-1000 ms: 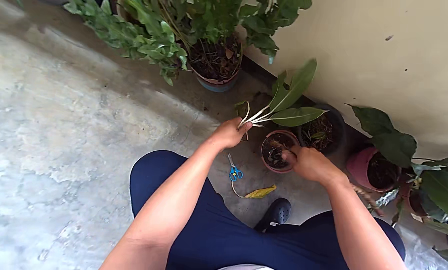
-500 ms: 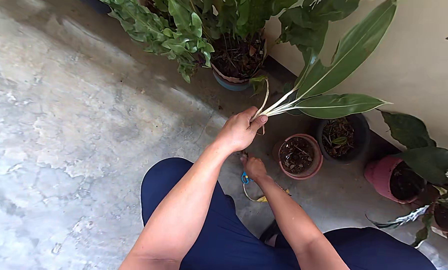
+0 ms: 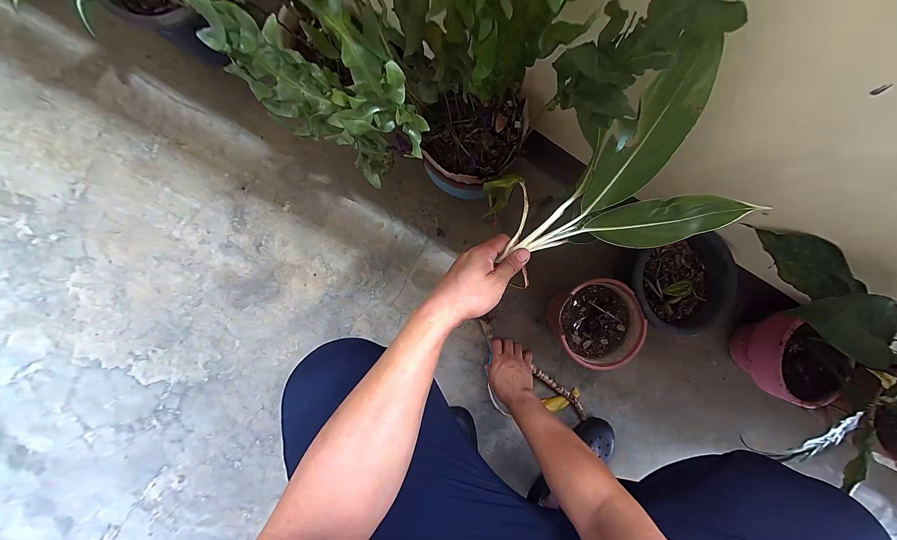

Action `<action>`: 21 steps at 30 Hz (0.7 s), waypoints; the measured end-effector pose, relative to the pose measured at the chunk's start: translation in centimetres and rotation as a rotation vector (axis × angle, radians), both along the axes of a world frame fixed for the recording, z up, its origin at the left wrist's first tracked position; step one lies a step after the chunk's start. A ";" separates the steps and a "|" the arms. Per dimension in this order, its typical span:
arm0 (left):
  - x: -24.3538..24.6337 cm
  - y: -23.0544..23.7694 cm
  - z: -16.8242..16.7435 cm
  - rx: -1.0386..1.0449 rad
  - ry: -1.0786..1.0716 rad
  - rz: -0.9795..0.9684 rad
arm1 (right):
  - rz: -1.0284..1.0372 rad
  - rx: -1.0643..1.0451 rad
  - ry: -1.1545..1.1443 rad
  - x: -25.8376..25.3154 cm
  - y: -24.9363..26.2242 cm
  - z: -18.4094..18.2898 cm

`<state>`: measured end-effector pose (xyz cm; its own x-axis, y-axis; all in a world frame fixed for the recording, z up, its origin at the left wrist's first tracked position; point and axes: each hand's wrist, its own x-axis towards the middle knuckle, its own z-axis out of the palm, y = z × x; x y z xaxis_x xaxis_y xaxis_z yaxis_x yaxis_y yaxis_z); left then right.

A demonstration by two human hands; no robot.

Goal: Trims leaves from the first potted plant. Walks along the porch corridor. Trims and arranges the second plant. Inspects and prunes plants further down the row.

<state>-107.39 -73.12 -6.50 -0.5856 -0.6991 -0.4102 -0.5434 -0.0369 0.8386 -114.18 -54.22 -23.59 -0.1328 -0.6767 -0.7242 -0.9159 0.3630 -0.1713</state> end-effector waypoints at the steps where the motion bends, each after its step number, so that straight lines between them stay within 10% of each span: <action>1: 0.0 0.1 -0.1 0.029 0.027 0.014 | 0.014 -0.014 0.015 0.1 0.0 -0.1; 7: -0.5 1.2 0.2 0.237 0.233 0.165 | 0.191 -0.123 -0.013 -0.2 0.4 0.1; 21: -1.2 2.6 -0.7 0.342 0.362 0.032 | -0.092 -0.030 0.034 0.6 0.7 -0.3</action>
<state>-108.63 -70.53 -7.15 -0.7130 -0.5803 -0.3936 -0.2139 -0.3546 0.9102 -113.60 -53.49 -23.90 -0.2194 -0.6819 -0.6978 -0.8844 0.4409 -0.1528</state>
